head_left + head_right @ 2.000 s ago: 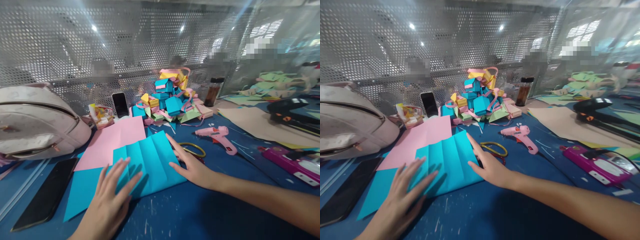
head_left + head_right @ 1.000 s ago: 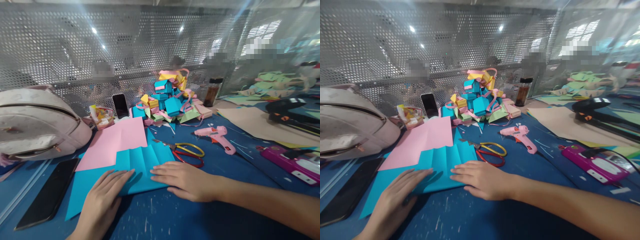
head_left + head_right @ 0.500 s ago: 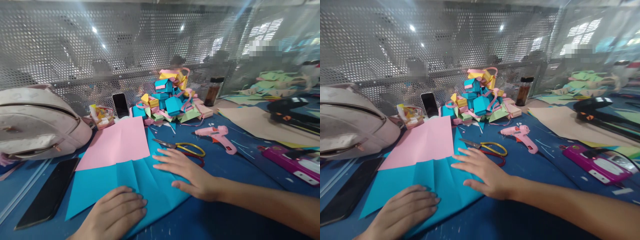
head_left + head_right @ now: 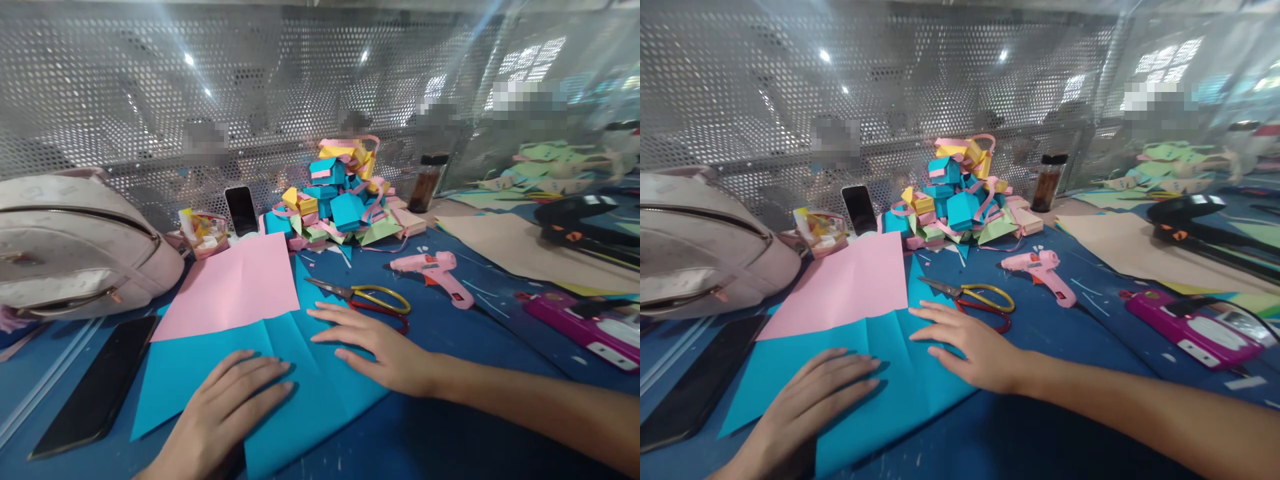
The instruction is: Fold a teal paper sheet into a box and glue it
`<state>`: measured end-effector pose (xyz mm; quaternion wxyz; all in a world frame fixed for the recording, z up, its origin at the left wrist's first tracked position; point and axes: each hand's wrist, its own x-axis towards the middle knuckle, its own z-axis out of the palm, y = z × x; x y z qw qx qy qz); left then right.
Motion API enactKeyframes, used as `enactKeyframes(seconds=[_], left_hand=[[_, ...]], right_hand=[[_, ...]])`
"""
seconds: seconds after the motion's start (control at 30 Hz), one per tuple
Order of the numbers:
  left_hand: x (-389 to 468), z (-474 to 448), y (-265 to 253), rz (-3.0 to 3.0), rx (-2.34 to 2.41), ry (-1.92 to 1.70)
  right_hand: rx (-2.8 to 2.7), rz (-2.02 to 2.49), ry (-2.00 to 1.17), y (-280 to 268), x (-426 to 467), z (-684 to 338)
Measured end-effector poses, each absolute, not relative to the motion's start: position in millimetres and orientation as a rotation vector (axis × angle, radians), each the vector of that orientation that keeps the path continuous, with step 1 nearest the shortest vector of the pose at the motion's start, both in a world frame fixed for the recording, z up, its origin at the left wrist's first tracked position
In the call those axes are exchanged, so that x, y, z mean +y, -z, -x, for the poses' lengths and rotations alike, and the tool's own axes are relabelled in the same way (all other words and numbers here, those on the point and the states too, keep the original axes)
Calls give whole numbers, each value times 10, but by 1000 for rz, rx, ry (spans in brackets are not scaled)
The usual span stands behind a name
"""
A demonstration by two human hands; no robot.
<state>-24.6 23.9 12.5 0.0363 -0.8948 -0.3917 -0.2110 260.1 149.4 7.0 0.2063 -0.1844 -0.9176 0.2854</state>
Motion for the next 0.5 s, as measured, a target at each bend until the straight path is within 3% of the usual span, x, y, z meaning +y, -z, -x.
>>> enactKeyframes(seconds=[0.23, 0.5], left_hand=[[296, 290, -138, 2474, -1778, 912], [310, 313, -134, 2525, -1995, 1205]], right_hand=[[-2626, 451, -725, -93, 1488, -2599], [-2575, 545, -648, -75, 1477, -2600]])
